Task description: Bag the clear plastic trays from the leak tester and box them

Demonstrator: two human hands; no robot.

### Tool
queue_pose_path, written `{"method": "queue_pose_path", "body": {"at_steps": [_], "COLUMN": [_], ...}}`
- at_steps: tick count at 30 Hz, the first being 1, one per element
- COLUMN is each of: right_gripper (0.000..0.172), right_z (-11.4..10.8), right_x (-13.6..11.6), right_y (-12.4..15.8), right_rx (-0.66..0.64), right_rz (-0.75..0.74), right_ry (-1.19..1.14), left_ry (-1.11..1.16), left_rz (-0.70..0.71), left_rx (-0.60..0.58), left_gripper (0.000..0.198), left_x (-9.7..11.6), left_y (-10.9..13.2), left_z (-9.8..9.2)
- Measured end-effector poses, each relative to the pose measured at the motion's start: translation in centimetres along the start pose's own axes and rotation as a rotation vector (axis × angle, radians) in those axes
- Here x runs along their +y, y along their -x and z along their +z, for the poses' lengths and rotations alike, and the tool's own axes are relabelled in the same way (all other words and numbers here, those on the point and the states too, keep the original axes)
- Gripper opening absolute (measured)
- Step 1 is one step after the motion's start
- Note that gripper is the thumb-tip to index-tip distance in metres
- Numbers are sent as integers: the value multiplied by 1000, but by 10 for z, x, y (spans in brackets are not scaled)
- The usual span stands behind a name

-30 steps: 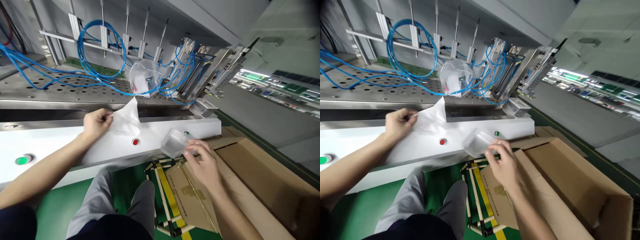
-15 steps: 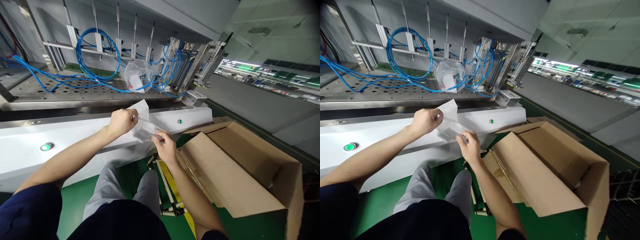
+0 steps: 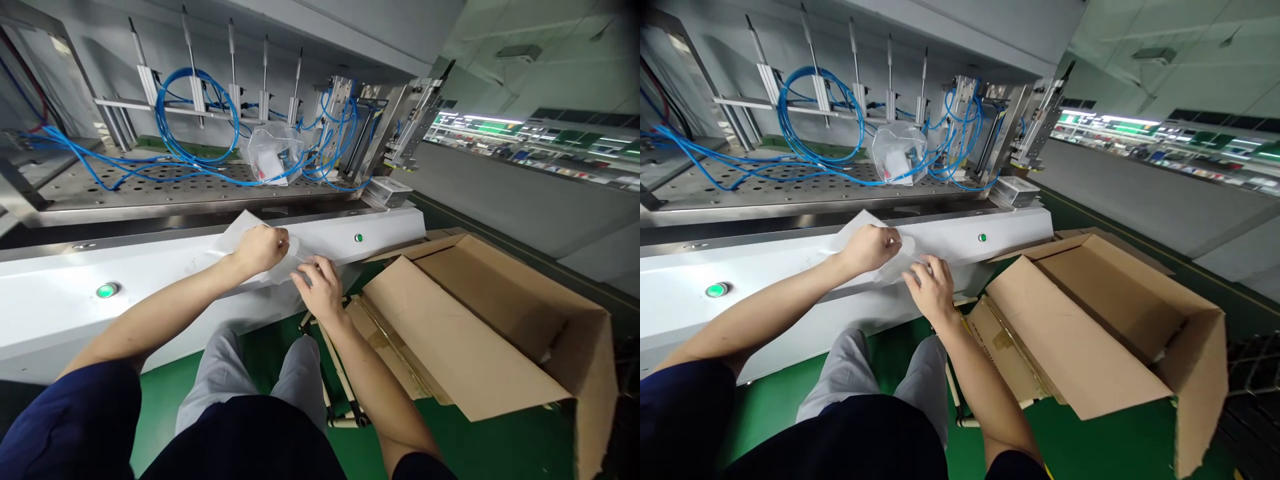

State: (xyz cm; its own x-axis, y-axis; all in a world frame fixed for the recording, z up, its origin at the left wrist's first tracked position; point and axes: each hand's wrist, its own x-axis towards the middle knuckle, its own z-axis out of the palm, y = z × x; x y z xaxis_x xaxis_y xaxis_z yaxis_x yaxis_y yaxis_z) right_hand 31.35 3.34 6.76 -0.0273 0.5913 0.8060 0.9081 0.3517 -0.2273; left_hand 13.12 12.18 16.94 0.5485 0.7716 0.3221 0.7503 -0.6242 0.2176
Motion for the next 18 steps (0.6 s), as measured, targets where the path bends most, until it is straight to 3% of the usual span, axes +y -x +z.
{"method": "queue_pose_path", "body": {"at_steps": [6,12,18], "right_gripper": [20,17,14], "right_z": [11,20,43], "right_x": [9,2,25], "right_y": [9,13,31], "right_rx": [91,38,-38], "right_rz": [173,72,49], "right_ry": [-53,-100,-120], "left_ry": [35,53,129], "left_rz": [8,70,160], "left_rx": [-42,-85,-130], "left_gripper": [35,35,33], "left_x": [11,35,55], "left_y": [6,11,20], "left_z": [4,12,19]}}
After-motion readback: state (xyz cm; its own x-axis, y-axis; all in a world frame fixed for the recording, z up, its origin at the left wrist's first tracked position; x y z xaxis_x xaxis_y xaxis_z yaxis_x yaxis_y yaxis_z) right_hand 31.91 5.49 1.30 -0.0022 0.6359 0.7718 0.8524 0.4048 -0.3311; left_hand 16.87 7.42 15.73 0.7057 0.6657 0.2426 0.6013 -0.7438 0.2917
